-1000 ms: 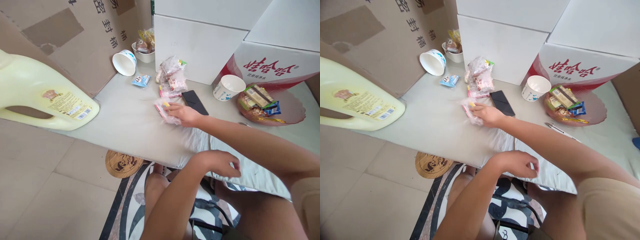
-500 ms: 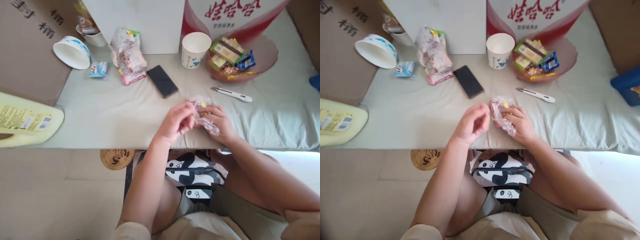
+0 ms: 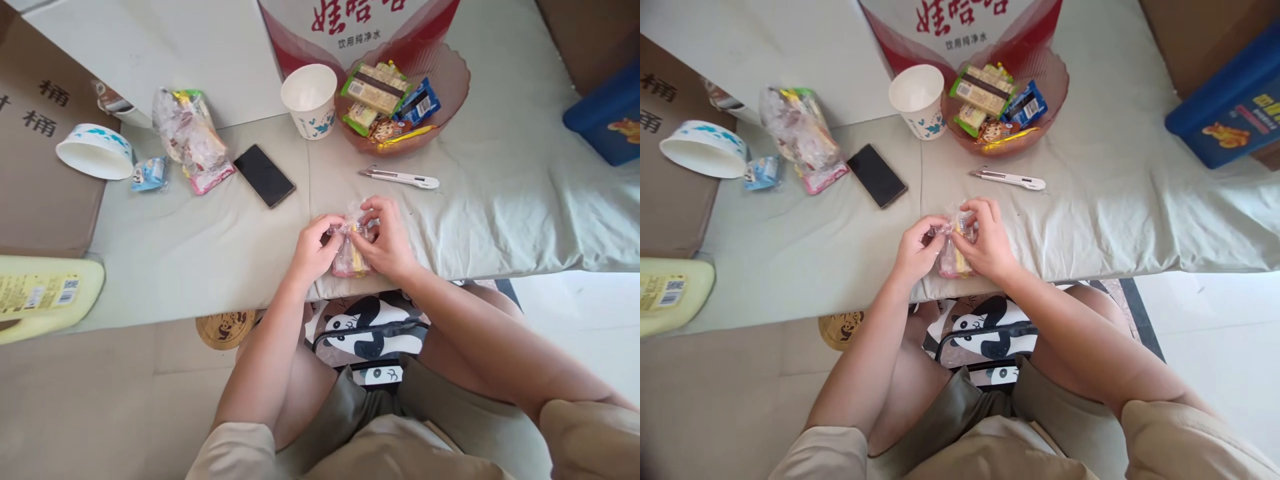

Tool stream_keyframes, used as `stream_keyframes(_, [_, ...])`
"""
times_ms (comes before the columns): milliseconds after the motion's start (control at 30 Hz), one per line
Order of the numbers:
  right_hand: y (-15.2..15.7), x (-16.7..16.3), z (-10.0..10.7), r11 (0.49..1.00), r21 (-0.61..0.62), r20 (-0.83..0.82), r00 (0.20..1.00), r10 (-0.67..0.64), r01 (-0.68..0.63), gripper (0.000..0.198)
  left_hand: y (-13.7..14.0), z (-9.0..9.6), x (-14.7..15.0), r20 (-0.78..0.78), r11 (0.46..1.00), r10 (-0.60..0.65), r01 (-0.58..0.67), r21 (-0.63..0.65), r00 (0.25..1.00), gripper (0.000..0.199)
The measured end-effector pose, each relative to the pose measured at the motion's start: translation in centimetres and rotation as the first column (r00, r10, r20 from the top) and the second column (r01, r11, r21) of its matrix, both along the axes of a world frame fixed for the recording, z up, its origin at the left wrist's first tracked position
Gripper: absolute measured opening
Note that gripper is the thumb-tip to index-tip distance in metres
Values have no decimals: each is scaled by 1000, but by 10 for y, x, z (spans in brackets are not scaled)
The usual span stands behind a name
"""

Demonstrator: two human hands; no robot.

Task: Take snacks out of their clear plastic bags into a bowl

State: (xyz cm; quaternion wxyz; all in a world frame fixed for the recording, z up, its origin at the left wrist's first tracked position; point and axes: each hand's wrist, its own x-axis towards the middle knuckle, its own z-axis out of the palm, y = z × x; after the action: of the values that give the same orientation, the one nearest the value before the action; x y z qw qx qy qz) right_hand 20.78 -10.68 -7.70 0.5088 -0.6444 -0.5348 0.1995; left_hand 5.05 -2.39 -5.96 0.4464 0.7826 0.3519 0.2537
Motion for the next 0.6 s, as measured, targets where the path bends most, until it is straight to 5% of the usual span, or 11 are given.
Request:
stream_keyframes(133, [3,5,2,1000,20,19,1000,-15,14,54,1,2,0,17,998,-60,60,-36,998,24])
stream_keyframes(300, [7,8,-1,998,0,26,998,63,-63,15,-1,4,-12,-203,983,-151,168,68,967,51])
stream_keyframes(500, [1,6,5,975,113,254,954,159,-192,15,-12,-1,-11,-339,967,-28,112,230,940,35])
stream_keyframes(600, [-9,8,10,947,65,311,908,282,-316,19,-14,-2,-8,-320,961,-44,128,244,946,28])
